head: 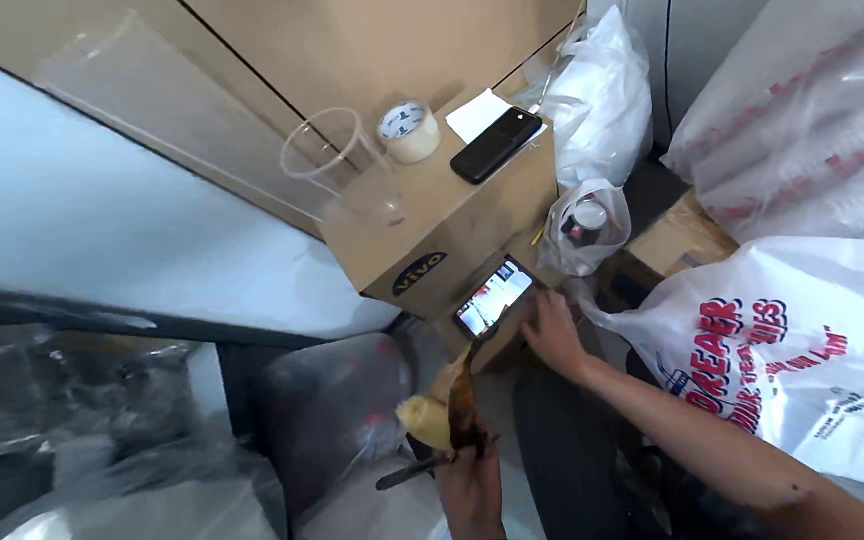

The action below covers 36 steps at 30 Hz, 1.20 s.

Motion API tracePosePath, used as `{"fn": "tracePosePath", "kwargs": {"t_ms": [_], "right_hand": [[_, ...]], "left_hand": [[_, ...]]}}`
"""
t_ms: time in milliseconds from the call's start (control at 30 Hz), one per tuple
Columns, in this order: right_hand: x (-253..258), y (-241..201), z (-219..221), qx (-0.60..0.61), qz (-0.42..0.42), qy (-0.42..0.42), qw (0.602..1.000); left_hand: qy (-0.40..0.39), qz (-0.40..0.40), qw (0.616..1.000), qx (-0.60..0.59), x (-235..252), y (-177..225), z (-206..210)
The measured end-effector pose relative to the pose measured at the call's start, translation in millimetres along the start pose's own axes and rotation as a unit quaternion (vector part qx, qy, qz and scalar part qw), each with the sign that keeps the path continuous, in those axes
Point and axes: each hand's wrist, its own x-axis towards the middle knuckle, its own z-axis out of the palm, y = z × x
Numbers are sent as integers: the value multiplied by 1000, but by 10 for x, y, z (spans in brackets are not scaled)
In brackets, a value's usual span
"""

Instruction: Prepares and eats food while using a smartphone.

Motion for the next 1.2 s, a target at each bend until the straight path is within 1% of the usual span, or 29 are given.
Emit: {"fn": "tracePosePath", "kwargs": {"t_ms": [33,100,233,300,400,500,600,667,700,767,800,833,867,967,1000,1100,1200], "right_hand": [[6,-43,68,-20,3,9,1000],[23,-100,180,-25,37,27,999],[135,-178,177,15,114,56,992],[275,-185,89,49,139,43,988],[519,-156,-44,120,155,17,980],[597,-151,-132,165,184,17,969],[574,-149,-170,229,186,28,955],[552,-145,-147,297,175,37,938],[538,-131,-116,346,170,40,922],[515,-106,-40,451,169,42,875],[493,-106,-10,488,173,40,855],[479,-92,23,508,173,41,843],[472,-68,56,514,166,41,840],[454,-41,129,496,154,49,853],[455,-52,140,498,157,53,851],[454,-66,209,543,167,32,822],[405,-104,331,557,179,20,811]], "left_hand": [[3,8,1000,1,-2,37,-51],[6,18,1000,-2,-13,88,-131],[-15,21,999,-34,-62,139,-222],[-9,15,999,-46,-84,143,-231],[12,24,999,-29,-75,117,-235],[3,24,999,-35,-56,105,-237],[-5,22,999,-24,-37,107,-180],[-10,21,1000,-13,-16,100,-164],[-9,18,1000,-11,-12,94,-166],[-1,16,1000,-18,9,82,-163],[1,15,1000,-25,17,78,-151],[-4,14,999,-30,26,75,-139],[-11,14,999,-36,33,71,-129],[-18,8,999,-36,12,63,-112],[-15,8,999,-31,2,63,-103],[-10,4,1000,-23,-35,70,-98],[-18,2,1000,-9,-74,60,-116]]}}
